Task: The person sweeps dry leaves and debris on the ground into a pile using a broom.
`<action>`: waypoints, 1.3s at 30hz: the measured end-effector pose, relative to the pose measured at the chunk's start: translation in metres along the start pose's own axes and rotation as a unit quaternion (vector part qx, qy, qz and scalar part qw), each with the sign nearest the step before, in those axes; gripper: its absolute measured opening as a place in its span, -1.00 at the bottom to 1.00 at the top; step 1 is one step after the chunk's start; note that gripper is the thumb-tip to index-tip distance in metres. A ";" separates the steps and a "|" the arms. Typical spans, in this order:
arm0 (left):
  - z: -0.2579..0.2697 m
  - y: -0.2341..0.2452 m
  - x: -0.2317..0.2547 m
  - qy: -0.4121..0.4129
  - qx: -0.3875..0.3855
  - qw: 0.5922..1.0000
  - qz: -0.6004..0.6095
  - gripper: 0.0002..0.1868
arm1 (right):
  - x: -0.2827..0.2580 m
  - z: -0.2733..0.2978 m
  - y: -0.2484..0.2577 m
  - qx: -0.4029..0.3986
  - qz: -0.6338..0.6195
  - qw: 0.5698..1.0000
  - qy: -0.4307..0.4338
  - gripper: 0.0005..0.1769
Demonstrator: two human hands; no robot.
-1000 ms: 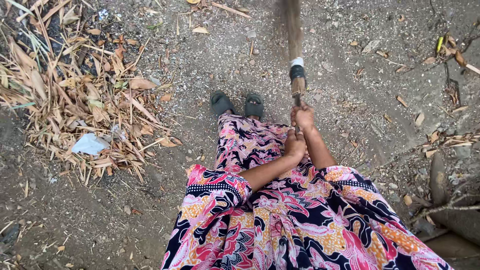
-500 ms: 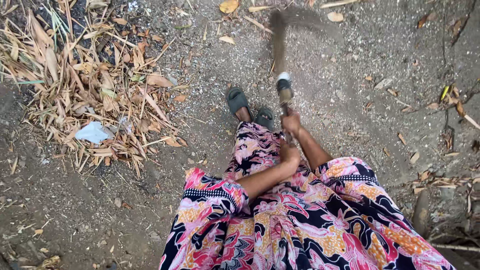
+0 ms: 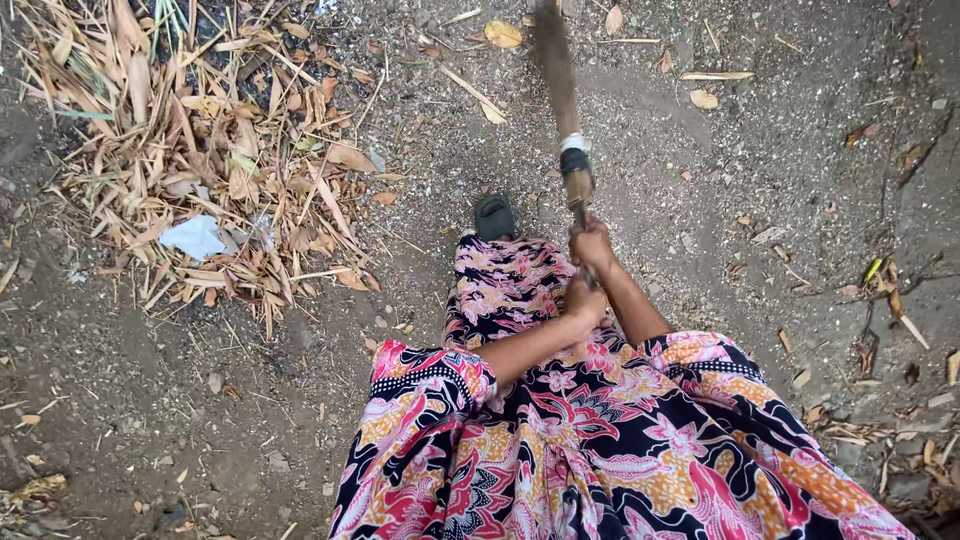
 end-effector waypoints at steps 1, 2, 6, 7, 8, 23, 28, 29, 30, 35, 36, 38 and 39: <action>-0.021 -0.008 0.004 0.017 -0.038 0.999 -0.014 -0.62 | -0.007 -0.018 0.017 0.032 -0.009 0.999 0.017 -0.83; -0.046 -0.014 0.011 0.031 -0.074 0.996 -0.028 -0.78 | -0.018 -0.037 0.031 0.064 0.015 0.997 0.048 -0.85; -0.111 -0.032 0.050 0.061 -0.111 0.992 0.024 -0.87 | -0.042 -0.099 0.047 0.070 -0.109 0.992 0.007 -0.76; -0.115 -0.031 0.057 0.068 -0.105 0.992 0.017 -0.86 | -0.043 -0.103 0.042 0.069 -0.036 0.997 -0.003 -0.73; -0.113 -0.022 0.053 0.075 -0.063 0.994 0.044 -0.85 | -0.044 -0.104 0.033 0.070 0.036 0.997 -0.016 -0.69; 0.023 0.021 0.026 0.002 0.097 0.993 0.073 -0.82 | -0.061 0.040 -0.080 -0.130 0.179 0.975 -0.018 -0.48; -0.044 0.009 0.058 0.012 -0.009 0.990 0.144 -0.90 | -0.082 -0.044 -0.029 -0.002 0.077 0.996 0.054 -0.67; -0.068 0.006 0.065 0.023 -0.044 0.985 0.163 -0.93 | -0.083 -0.065 -0.022 0.009 0.061 0.997 0.039 -0.73; -0.091 0.006 0.078 0.031 -0.079 0.980 0.182 -0.97 | -0.088 -0.088 -0.018 0.019 0.045 0.998 0.026 -0.80; -0.158 0.049 0.151 0.008 -0.107 0.979 0.173 -0.88 | -0.130 -0.174 -0.058 0.041 0.084 0.995 0.031 -0.80; -0.156 0.061 0.147 -0.006 -0.073 0.978 0.194 -0.93 | -0.128 -0.175 -0.074 0.024 0.122 0.992 0.028 -0.76; -0.141 0.079 0.133 -0.036 -0.005 0.972 0.233 -0.95 | -0.124 -0.163 -0.105 -0.032 0.189 0.981 0.038 -0.69; -0.128 0.078 0.119 -0.030 0.049 0.974 0.218 -0.90 | -0.122 -0.148 -0.117 -0.064 0.222 0.972 0.047 -0.65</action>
Point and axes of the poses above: each hand's wrist, its own z-axis away from the middle knuckle, its own y-axis out of the back of the hand, x = y × z, the point moved 7 cm from there along -z, towards the middle knuckle, and after that the axes turned 2 degrees about x, right-handed, at the moved point
